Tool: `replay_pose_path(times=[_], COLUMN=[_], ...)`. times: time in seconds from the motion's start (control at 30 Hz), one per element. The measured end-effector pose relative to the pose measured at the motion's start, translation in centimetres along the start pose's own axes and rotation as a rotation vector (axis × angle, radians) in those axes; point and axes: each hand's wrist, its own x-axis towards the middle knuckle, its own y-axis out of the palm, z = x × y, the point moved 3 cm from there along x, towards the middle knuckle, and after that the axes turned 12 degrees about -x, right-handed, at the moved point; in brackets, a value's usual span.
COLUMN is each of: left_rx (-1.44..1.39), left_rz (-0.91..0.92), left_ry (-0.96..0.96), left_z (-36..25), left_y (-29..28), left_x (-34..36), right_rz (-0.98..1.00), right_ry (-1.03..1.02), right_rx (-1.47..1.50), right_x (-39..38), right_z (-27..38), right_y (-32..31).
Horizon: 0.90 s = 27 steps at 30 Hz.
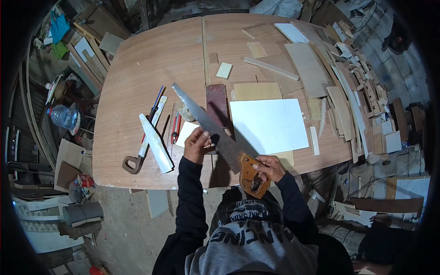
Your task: The person positions a white board on a workbench, marks a line across it using a square and a pencil, and cuts along the line with a hand saw.
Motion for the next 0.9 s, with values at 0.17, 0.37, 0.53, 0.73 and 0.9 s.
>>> replay_pose_path(times=[0.17,0.37,0.53,0.73,0.9], left_rx=[0.199,0.072,0.106,0.612,1.27], left_rz=[-0.068,-0.052,-0.021,0.006,-0.088], left_ry=[0.062,0.032,-0.057,0.216,0.457], left_z=[1.6,2.7,7.5,14.3,16.4], left_y=[2.7,5.4,10.1,11.8,12.9], left_x=[0.8,2.5,4.8,6.8,7.7], right_rz=[0.051,0.119,-0.153,-0.534,-0.837], right_ry=[-0.022,-0.323,-0.307,-0.286,-0.307], right_rx=[0.072,0.651,0.776,0.621,0.221], right_x=[-1.9,-6.3,-8.8,-14.0,-16.7], right_z=[-0.5,-1.3,-3.2,-4.3,-6.7], right_y=[-0.8,-2.3,-4.0,-7.8,-12.4])
